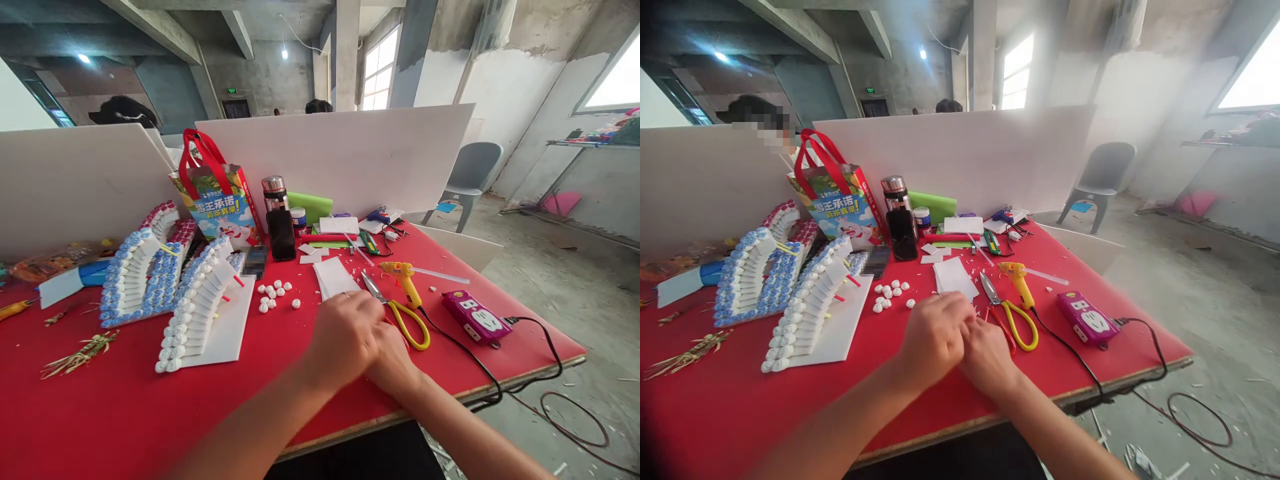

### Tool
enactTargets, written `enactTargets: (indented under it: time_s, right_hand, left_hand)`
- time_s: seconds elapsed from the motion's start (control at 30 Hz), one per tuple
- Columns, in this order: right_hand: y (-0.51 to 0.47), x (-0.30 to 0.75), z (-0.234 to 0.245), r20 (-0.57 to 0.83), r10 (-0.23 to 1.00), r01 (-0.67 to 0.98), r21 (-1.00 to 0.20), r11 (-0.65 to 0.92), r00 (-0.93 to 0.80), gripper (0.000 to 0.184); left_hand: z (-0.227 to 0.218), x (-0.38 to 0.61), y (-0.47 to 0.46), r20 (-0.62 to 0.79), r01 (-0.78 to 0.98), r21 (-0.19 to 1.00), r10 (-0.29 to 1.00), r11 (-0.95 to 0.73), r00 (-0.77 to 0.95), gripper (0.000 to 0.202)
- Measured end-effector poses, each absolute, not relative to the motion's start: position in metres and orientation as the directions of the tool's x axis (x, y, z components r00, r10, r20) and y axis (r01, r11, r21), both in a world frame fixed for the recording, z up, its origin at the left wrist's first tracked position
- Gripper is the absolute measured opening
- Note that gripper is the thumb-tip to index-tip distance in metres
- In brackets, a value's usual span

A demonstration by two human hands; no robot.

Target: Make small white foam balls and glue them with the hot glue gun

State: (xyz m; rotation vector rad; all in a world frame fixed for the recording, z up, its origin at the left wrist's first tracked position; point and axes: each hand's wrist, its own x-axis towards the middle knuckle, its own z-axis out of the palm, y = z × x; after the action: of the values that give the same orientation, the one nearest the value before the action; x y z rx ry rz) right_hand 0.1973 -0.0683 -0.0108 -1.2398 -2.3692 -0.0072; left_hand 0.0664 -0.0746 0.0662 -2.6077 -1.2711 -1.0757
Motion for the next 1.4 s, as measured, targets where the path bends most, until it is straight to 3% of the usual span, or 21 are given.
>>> enactTargets:
  time_s: [0.17, 0.27, 0.3, 0.37, 0.4, 0.47, 0.53, 0.6, 0.7, 0.87, 1.03, 1.27, 1.4]
  right_hand:
    - [-0.073, 0.162, 0.014, 0.382, 0.495, 0.532, -0.009, 0.846, -0.781, 0.023]
    - [-0.069, 0.149, 0.041, 0.425, 0.299, 0.34, 0.023, 0.94, -0.854, 0.024]
    - [-0.063, 0.148, 0.052, 0.458, 0.284, 0.322, 0.006, 0.947, -0.843, 0.024]
    - [-0.043, 0.151, 0.069, 0.451, 0.391, 0.411, -0.056, 0.91, -0.802, 0.031]
    - [-0.029, 0.155, 0.074, 0.431, 0.533, 0.556, -0.083, 0.827, -0.728, 0.032]
    - [0.003, 0.164, 0.074, 0.385, 0.804, 0.852, -0.077, 0.518, -0.454, 0.026]
    - [0.032, 0.174, 0.061, 0.304, 0.914, 0.955, -0.042, 0.294, -0.268, 0.021]
    - [0.051, 0.181, 0.04, 0.18, 0.968, 0.981, -0.061, 0.186, -0.172, 0.035]
    - [0.058, 0.186, 0.014, 0.087, 0.981, 0.982, -0.07, 0.178, -0.171, 0.032]
    - [0.057, 0.189, 0.006, 0.06, 0.981, 0.966, -0.172, 0.192, -0.184, 0.023]
    - [0.064, 0.193, 0.008, 0.05, 0.987, 0.965, -0.208, 0.158, -0.151, 0.021]
    - [0.066, 0.199, 0.014, 0.141, 0.987, 0.943, -0.308, 0.123, -0.083, 0.015]
    - [0.063, 0.202, 0.021, 0.288, 0.956, 0.855, -0.482, 0.194, -0.055, 0.014]
  left_hand:
    - [0.043, 0.038, -0.031, 0.661, 0.76, 0.31, 0.704, -0.571, 0.259, 0.029]
    - [0.033, 0.022, -0.025, 0.65, 0.753, 0.408, 0.744, -0.516, 0.157, 0.027]
    - [0.029, 0.017, -0.023, 0.628, 0.745, 0.455, 0.769, -0.487, 0.118, 0.025]
    - [0.02, 0.01, -0.02, 0.567, 0.728, 0.527, 0.819, -0.44, 0.085, 0.02]
    - [0.015, 0.008, -0.019, 0.56, 0.73, 0.525, 0.823, -0.437, 0.09, 0.021]
    - [0.004, 0.004, -0.018, 0.556, 0.736, 0.526, 0.827, -0.426, 0.082, 0.023]
    - [-0.005, 0.004, -0.019, 0.531, 0.716, 0.524, 0.834, -0.461, 0.149, 0.027]
    - [-0.01, 0.005, -0.02, 0.514, 0.71, 0.498, 0.829, -0.498, 0.22, 0.03]
    - [-0.01, 0.007, -0.019, 0.501, 0.683, 0.512, 0.827, -0.522, 0.257, 0.033]
    - [-0.005, -0.001, -0.014, 0.474, 0.631, 0.618, 0.863, -0.468, 0.176, 0.035]
    - [-0.003, -0.009, -0.01, 0.493, 0.622, 0.645, 0.864, -0.443, 0.104, 0.037]
    - [-0.003, -0.009, -0.009, 0.491, 0.623, 0.648, 0.866, -0.438, 0.099, 0.038]
    - [-0.002, -0.007, -0.007, 0.58, 0.623, 0.623, 0.814, -0.473, 0.037, 0.039]
